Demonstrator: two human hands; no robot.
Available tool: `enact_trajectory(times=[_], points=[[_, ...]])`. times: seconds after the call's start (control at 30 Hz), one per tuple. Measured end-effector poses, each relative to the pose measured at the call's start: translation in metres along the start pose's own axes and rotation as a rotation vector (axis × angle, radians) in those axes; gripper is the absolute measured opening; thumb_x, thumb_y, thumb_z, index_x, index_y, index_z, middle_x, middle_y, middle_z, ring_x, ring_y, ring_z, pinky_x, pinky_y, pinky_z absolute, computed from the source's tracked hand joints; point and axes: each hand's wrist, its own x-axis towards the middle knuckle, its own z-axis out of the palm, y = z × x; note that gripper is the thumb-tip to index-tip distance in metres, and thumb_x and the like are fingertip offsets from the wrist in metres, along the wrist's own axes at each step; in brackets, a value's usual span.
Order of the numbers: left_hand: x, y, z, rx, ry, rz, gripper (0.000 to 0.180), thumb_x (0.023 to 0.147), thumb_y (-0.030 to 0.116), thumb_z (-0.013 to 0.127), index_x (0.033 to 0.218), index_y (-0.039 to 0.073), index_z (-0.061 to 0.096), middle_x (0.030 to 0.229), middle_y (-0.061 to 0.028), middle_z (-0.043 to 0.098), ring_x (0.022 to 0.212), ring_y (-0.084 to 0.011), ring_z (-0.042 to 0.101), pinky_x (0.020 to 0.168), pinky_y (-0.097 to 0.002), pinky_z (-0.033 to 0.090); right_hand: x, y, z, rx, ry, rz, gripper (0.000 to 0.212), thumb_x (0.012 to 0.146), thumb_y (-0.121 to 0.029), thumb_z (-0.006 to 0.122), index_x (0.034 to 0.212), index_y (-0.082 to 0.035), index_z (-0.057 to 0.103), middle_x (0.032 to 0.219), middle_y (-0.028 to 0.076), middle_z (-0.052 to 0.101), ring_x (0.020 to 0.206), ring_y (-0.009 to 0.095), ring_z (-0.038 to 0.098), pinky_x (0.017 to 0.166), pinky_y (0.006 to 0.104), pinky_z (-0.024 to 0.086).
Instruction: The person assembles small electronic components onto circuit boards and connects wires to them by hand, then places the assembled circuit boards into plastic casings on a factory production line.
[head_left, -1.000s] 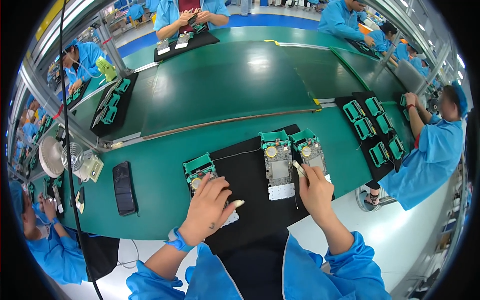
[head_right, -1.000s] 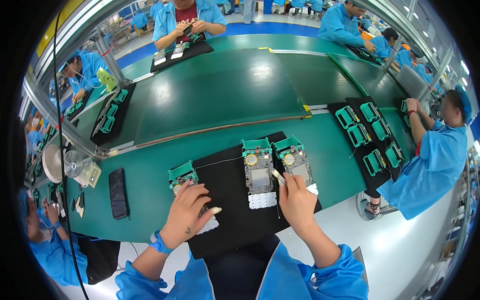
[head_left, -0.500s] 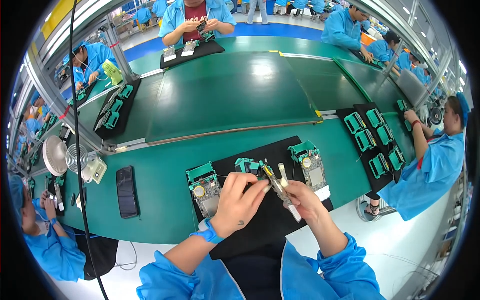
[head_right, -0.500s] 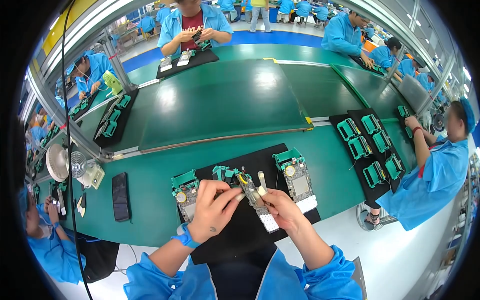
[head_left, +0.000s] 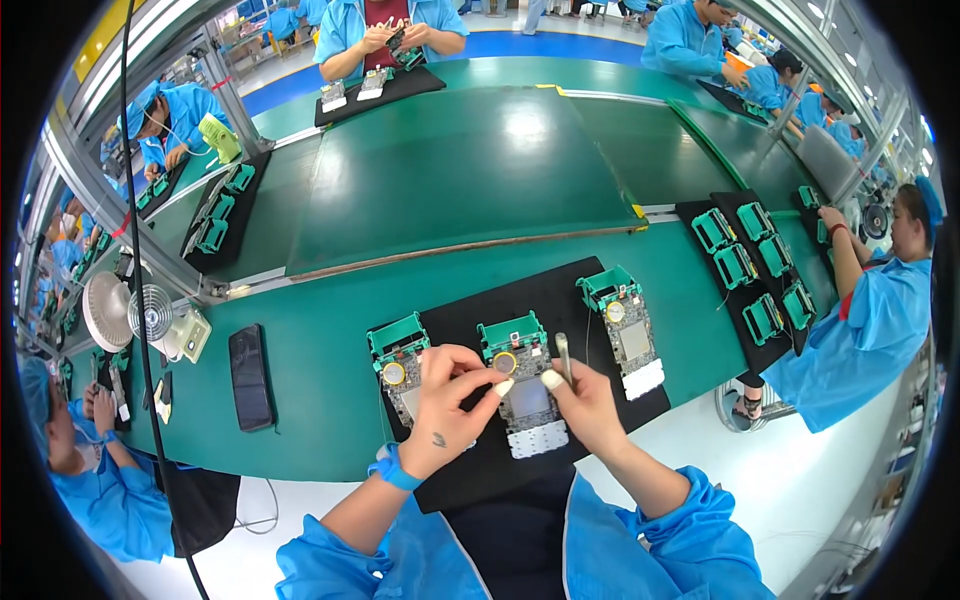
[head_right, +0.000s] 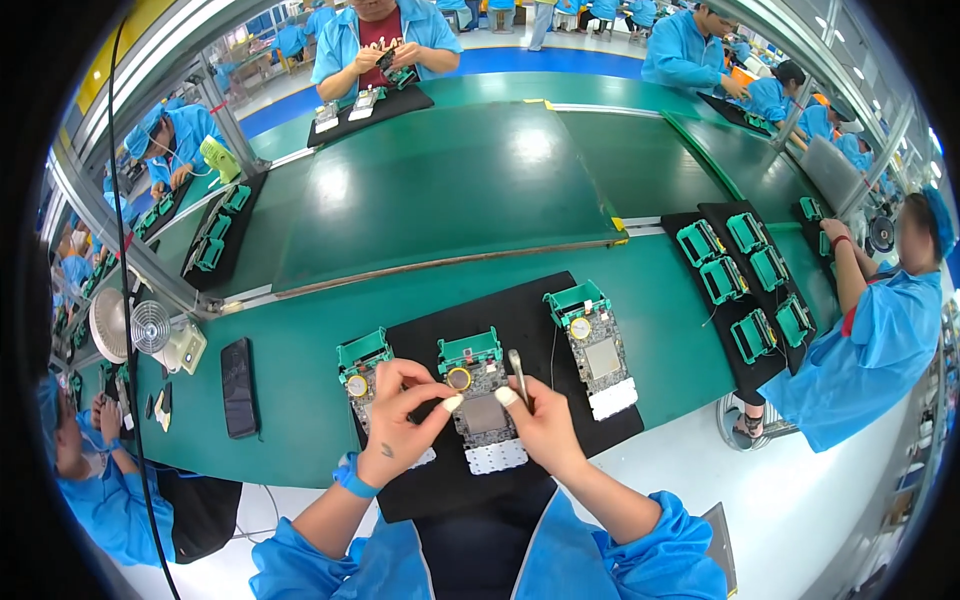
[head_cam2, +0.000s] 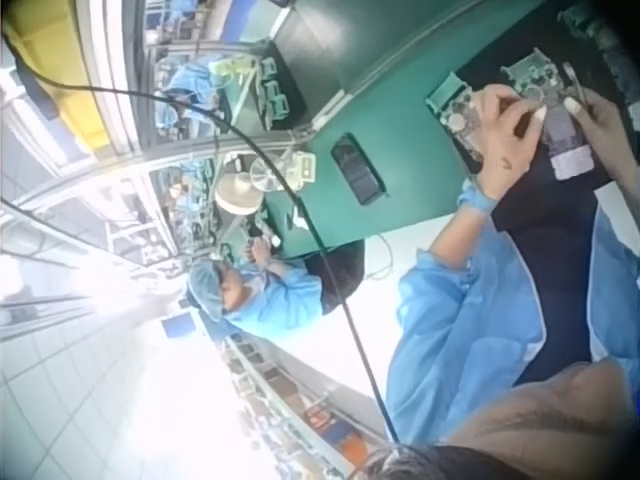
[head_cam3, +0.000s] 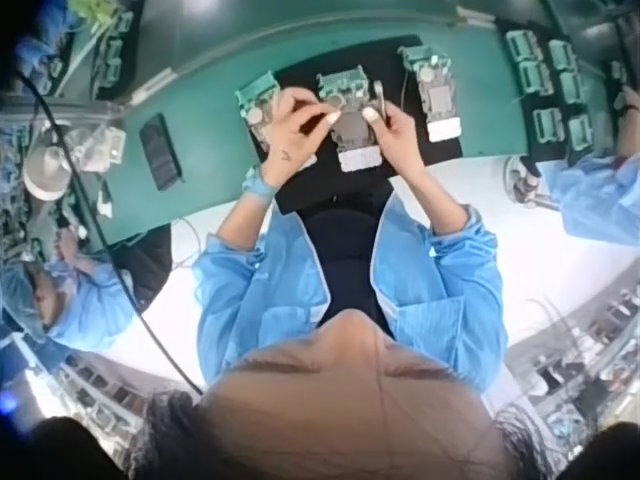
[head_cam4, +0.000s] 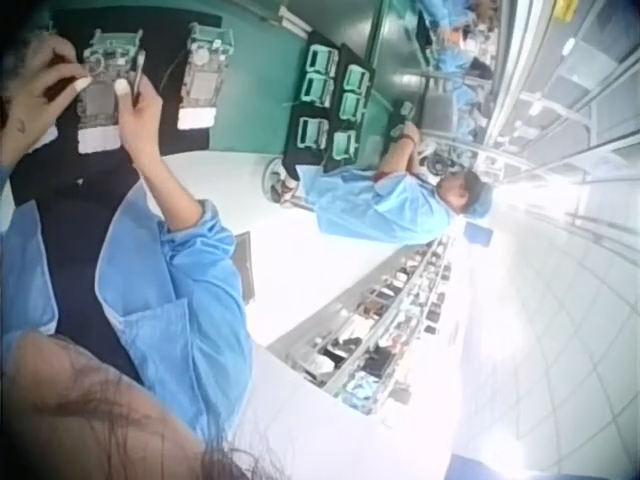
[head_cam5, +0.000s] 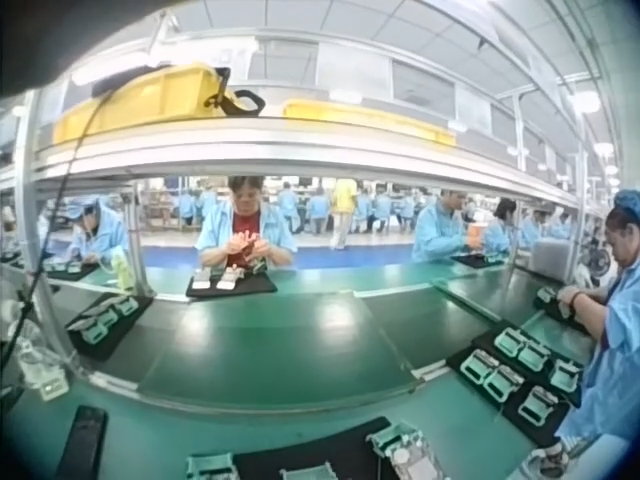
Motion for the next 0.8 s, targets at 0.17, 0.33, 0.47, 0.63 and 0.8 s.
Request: enact_trajectory(times=[0.17, 0.33, 0.47, 0.63, 0.8], points=[[-0.001, -0.005, 0.004, 0.056, -0.125, 0.025, 0.017, 0.071, -0.002, 0.071, 0.087, 0.003, 0.067, 0.092, -0.0067, 0.05, 0.09, -0.0256, 0.047, 0.075, -0.0341, 0.045, -0.006, -0.022, 0.003, -0.508, 0.119, -0.309, 0.027, 0.08, -0.007, 0.068, 0.106, -0.003, 0.061, 0.093, 0.005, 0.052, 0.058, 0.016, 0.056, 0.05, 0.0282, 0.046], [0.006, -0.005, 0.0, 0.047, -0.234, 0.025, 0.019, 0.072, -0.006, 0.066, 0.089, 0.001, 0.065, 0.096, -0.0095, 0.049, 0.09, -0.0272, 0.046, 0.077, -0.0355, 0.045, 0.008, -0.014, -0.003, -0.689, -0.024, -0.817, 0.031, 0.072, -0.002, 0.071, 0.102, -0.007, 0.064, 0.092, 0.004, 0.055, 0.058, 0.014, 0.057, 0.045, 0.0251, 0.043], [0.008, -0.006, -0.006, 0.024, -0.298, -0.015, 0.025, 0.069, -0.009, 0.066, 0.09, 0.004, 0.066, 0.097, -0.0088, 0.046, 0.092, -0.0261, 0.045, 0.079, -0.0329, 0.044, 0.016, -0.018, -0.007, -0.916, -0.097, -1.061, 0.037, 0.065, -0.004, 0.072, 0.101, -0.008, 0.065, 0.092, 0.002, 0.055, 0.056, 0.014, 0.058, 0.045, 0.0258, 0.044], [0.009, -0.005, -0.007, -0.004, -0.27, -0.001, 0.024, 0.069, -0.004, 0.069, 0.092, 0.002, 0.064, 0.099, -0.009, 0.044, 0.092, -0.0256, 0.043, 0.078, -0.0324, 0.044, 0.022, -0.014, -0.008, -0.794, -0.152, -0.934, 0.033, 0.068, -0.005, 0.071, 0.1, -0.006, 0.063, 0.093, 0.003, 0.054, 0.058, 0.015, 0.06, 0.047, 0.0275, 0.047], [0.013, -0.008, -0.005, 0.022, -0.267, 0.061, 0.023, 0.071, -0.001, 0.07, 0.093, -0.003, 0.061, 0.103, -0.0113, 0.046, 0.093, -0.0275, 0.045, 0.075, -0.0337, 0.047, 0.02, -0.016, -0.004, -0.699, -0.153, -0.76, 0.027, 0.071, -0.002, 0.07, 0.097, -0.003, 0.063, 0.091, 0.004, 0.055, 0.059, 0.016, 0.059, 0.048, 0.0274, 0.047]])
